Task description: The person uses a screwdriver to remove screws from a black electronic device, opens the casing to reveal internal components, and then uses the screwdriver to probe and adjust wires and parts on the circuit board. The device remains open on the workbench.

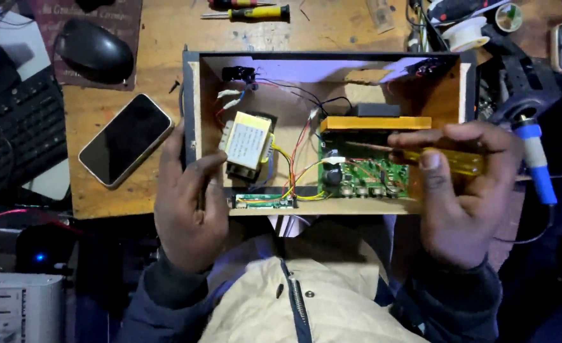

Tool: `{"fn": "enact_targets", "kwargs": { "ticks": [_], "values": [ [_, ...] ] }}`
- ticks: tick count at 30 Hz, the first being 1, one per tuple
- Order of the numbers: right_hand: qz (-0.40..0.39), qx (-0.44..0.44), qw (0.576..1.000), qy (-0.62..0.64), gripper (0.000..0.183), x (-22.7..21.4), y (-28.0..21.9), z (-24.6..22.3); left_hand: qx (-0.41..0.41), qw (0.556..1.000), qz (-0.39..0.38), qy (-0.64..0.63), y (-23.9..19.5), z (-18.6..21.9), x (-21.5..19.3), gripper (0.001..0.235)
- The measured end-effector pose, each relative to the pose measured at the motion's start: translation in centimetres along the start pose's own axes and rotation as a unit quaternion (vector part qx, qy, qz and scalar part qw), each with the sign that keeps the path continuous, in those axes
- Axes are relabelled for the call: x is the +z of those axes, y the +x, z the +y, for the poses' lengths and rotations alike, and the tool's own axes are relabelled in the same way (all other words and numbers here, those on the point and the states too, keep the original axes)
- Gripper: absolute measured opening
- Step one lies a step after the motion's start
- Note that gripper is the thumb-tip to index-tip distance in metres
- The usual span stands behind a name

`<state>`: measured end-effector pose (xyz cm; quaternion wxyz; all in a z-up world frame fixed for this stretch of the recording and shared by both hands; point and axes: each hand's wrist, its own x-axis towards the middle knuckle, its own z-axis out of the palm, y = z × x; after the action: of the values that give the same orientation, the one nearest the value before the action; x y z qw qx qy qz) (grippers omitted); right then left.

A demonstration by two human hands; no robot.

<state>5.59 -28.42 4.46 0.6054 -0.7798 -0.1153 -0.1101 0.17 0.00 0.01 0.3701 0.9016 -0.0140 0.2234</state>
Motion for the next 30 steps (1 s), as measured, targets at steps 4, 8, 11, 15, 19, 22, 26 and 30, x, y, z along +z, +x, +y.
{"fn": "enact_targets", "kwargs": {
  "ticks": [4,8,11,15,19,22,26,30],
  "values": [
    [0.003,0.002,1.0,-0.008,0.02,0.4,0.0,0.4,-0.018,1.0,-0.001,0.001,-0.2,-0.2,0.1,0.029],
    [0.016,0.017,0.999,-0.03,0.016,1.1,0.1,-0.4,-0.049,0.999,-0.017,-0.007,-0.2,0.0,0.0,0.033],
    [0.016,-0.003,0.999,-0.042,0.015,0.9,0.3,-0.4,-0.056,0.998,-0.021,-0.009,-0.3,-0.1,0.0,0.034],
    [-0.002,0.007,1.0,-0.024,0.018,0.6,0.3,-0.2,-0.066,0.997,-0.031,-0.015,-0.6,-0.4,0.0,0.036],
    [-0.002,0.009,0.999,-0.035,0.017,0.6,0.3,0.0,-0.069,0.997,-0.026,-0.026,-0.3,0.0,0.0,0.036],
    [0.001,0.0,1.0,-0.03,0.016,0.7,0.2,0.1,-0.067,0.997,-0.027,-0.033,-0.3,0.0,0.0,0.037],
    [-0.01,-0.002,1.0,-0.005,0.014,0.6,0.2,0.1,-0.062,0.998,-0.022,-0.023,-0.3,0.0,0.0,0.035],
    [-0.019,0.013,1.0,0.008,0.012,0.2,0.1,0.2,-0.066,0.997,-0.017,-0.042,-0.1,0.3,0.1,0.035]
  ]
}}
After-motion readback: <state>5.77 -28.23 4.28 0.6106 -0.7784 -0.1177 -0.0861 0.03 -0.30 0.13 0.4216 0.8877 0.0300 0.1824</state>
